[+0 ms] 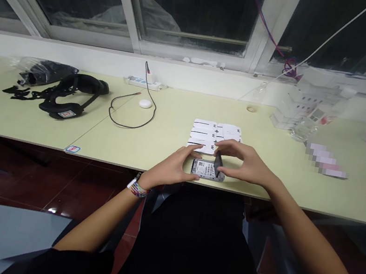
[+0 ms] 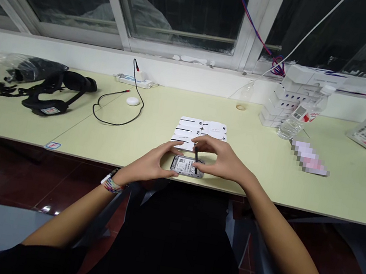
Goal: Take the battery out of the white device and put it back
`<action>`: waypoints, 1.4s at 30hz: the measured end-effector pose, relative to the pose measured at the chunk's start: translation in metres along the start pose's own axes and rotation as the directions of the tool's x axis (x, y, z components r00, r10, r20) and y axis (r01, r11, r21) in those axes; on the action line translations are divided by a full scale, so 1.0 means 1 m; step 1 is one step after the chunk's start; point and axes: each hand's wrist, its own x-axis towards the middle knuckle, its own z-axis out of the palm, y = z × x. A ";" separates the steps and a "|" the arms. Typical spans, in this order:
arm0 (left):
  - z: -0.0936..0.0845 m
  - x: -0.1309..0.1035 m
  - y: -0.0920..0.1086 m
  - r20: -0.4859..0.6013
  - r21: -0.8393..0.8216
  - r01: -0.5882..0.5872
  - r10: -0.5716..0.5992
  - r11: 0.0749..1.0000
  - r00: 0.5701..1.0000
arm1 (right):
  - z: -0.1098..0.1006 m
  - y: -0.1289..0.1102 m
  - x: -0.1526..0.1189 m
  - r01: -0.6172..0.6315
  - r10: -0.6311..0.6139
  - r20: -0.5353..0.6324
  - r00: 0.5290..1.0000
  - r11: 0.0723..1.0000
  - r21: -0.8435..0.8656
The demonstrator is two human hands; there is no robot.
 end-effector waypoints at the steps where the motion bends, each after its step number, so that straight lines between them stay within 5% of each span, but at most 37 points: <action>1: 0.000 0.000 0.000 -0.002 0.000 0.002 -0.002 1.000 1.000 | 0.002 -0.001 0.005 0.017 -0.017 0.019 1.000 1.000 -0.013; 9: 0.001 0.000 0.000 -0.013 0.009 0.009 -0.009 1.000 1.000 | 0.010 0.000 0.030 0.114 -0.078 0.195 0.978 0.977 -0.182; 21: 0.002 0.000 0.002 -0.024 -0.013 0.022 -0.023 1.000 0.999 | 0.021 0.003 0.036 0.106 -0.002 0.299 0.954 0.937 -0.334; 27: 0.002 0.000 0.003 -0.018 -0.017 0.040 -0.041 0.999 0.999 | 0.023 0.017 0.028 0.167 -0.069 0.302 0.951 0.936 -0.310; 35: 0.001 0.001 0.002 -0.019 -0.003 0.020 -0.020 1.000 1.000 | -0.004 0.022 -0.006 0.042 0.018 0.193 0.981 0.951 -0.305; 39: 0.000 0.001 0.002 -0.018 0.003 0.013 -0.013 1.000 1.000 | -0.027 0.033 -0.005 -0.142 0.109 -0.115 0.987 0.928 -0.344; 42: 0.000 0.001 0.002 -0.018 0.004 0.021 -0.021 1.000 1.000 | -0.042 0.041 0.013 -0.379 0.243 -0.344 0.907 0.827 -0.416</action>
